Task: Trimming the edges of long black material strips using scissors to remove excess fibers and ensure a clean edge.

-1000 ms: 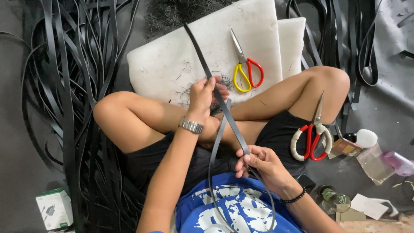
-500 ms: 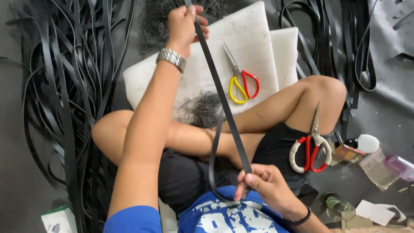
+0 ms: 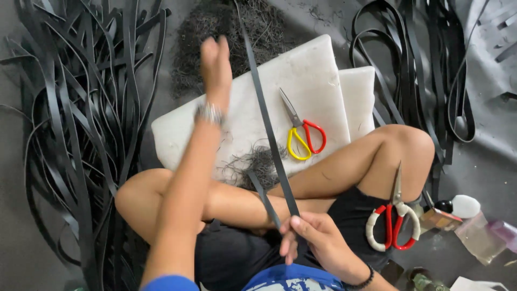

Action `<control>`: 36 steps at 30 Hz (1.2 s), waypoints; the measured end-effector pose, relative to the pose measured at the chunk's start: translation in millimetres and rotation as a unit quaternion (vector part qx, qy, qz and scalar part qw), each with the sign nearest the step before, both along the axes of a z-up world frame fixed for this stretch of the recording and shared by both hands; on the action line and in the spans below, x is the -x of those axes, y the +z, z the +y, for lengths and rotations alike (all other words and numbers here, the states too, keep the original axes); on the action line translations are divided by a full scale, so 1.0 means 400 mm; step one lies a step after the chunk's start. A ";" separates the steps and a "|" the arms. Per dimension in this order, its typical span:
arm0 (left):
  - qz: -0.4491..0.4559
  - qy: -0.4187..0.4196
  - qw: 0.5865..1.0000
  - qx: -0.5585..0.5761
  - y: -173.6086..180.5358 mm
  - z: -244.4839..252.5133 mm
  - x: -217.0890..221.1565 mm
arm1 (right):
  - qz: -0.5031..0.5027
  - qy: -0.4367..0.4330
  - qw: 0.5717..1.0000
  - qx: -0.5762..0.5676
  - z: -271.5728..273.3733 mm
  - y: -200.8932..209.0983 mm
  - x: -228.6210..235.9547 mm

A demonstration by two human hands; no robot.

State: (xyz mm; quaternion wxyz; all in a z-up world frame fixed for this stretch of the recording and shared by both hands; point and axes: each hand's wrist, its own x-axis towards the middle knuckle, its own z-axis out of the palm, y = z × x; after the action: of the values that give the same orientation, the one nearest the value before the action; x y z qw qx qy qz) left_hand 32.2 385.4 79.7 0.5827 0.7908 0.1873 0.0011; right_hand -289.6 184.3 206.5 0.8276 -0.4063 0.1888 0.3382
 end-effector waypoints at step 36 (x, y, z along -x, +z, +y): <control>-0.073 0.013 0.931 0.356 0.293 -0.007 0.571 | -0.241 0.062 0.959 0.135 -0.010 -0.049 0.111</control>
State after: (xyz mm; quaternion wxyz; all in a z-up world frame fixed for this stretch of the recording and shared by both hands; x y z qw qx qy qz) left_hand -196.3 382.8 196.8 0.8382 0.5263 0.1428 -0.0007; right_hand -334.2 180.2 186.8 0.7632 -0.5949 0.0018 0.2523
